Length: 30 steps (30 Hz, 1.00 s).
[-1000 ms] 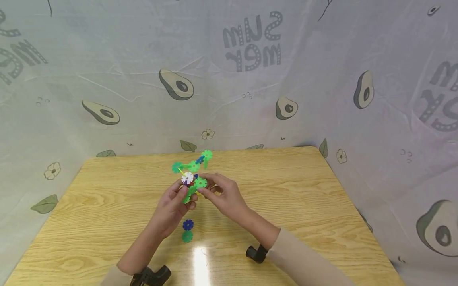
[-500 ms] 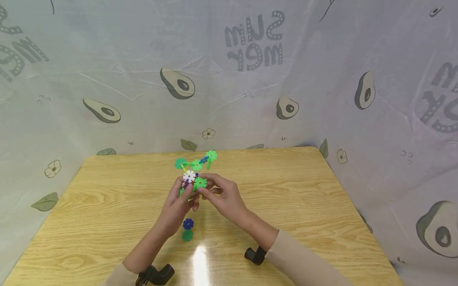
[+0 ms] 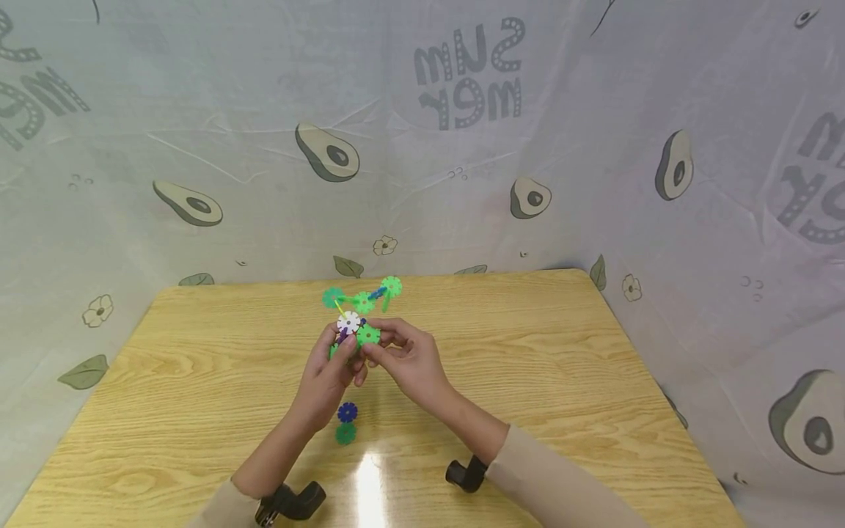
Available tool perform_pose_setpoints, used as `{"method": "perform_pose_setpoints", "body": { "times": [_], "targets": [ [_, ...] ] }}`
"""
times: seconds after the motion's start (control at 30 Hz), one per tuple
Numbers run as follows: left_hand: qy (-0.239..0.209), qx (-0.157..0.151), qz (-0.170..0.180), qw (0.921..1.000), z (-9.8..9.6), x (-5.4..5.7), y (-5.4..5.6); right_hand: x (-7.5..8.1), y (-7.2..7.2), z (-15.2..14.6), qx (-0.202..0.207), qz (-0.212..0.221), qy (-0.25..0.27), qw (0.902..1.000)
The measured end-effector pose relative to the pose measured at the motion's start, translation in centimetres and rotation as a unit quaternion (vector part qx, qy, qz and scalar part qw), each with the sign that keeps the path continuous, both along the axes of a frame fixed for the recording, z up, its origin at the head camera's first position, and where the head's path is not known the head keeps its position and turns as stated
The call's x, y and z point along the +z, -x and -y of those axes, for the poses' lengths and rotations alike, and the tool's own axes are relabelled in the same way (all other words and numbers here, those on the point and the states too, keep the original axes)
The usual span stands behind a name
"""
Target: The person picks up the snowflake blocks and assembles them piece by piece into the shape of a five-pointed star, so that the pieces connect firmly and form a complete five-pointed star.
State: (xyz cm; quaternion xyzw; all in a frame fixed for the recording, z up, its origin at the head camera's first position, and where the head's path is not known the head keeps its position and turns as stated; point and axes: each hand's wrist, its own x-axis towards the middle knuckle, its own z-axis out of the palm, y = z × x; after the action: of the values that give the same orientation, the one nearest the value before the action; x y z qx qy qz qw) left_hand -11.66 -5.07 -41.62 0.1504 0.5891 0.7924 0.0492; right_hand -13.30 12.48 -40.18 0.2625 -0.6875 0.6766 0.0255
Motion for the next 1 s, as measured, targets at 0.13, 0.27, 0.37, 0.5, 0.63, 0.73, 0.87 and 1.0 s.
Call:
{"method": "perform_pose_setpoints", "body": {
  "times": [0.13,0.27,0.37,0.5,0.63,0.73,0.87,1.0],
  "targets": [
    [-0.005,-0.005,0.002,1.0000,-0.01,0.02,0.05,0.26,-0.01,-0.05,0.006,0.013,0.002,0.9999],
    [-0.010,-0.009,0.001,0.9999,-0.05,0.02,0.07,0.26,-0.02,-0.14,0.007,0.019,0.000,0.9998],
    [-0.014,-0.011,-0.002,0.9998,-0.09,-0.01,0.11,0.19,-0.02,-0.17,0.004,0.020,-0.003,0.9998],
    [-0.015,-0.013,-0.010,0.9998,-0.15,-0.08,0.15,0.21,-0.07,-0.18,0.004,0.031,0.002,0.9995],
    [-0.012,-0.012,-0.019,0.9997,-0.16,-0.24,0.20,0.29,-0.14,-0.17,0.006,0.041,0.005,0.9991],
    [-0.012,-0.012,-0.025,0.9996,-0.17,-0.36,0.26,0.37,-0.21,-0.17,0.006,0.041,0.004,0.9991],
    [-0.013,-0.010,-0.026,0.9995,-0.19,-0.31,0.26,0.51,-0.28,-0.14,0.005,0.041,-0.004,0.9991],
    [-0.014,-0.010,-0.029,0.9994,-0.16,-0.26,0.29,0.62,-0.26,-0.07,0.003,0.044,-0.010,0.9990]
  ]
}}
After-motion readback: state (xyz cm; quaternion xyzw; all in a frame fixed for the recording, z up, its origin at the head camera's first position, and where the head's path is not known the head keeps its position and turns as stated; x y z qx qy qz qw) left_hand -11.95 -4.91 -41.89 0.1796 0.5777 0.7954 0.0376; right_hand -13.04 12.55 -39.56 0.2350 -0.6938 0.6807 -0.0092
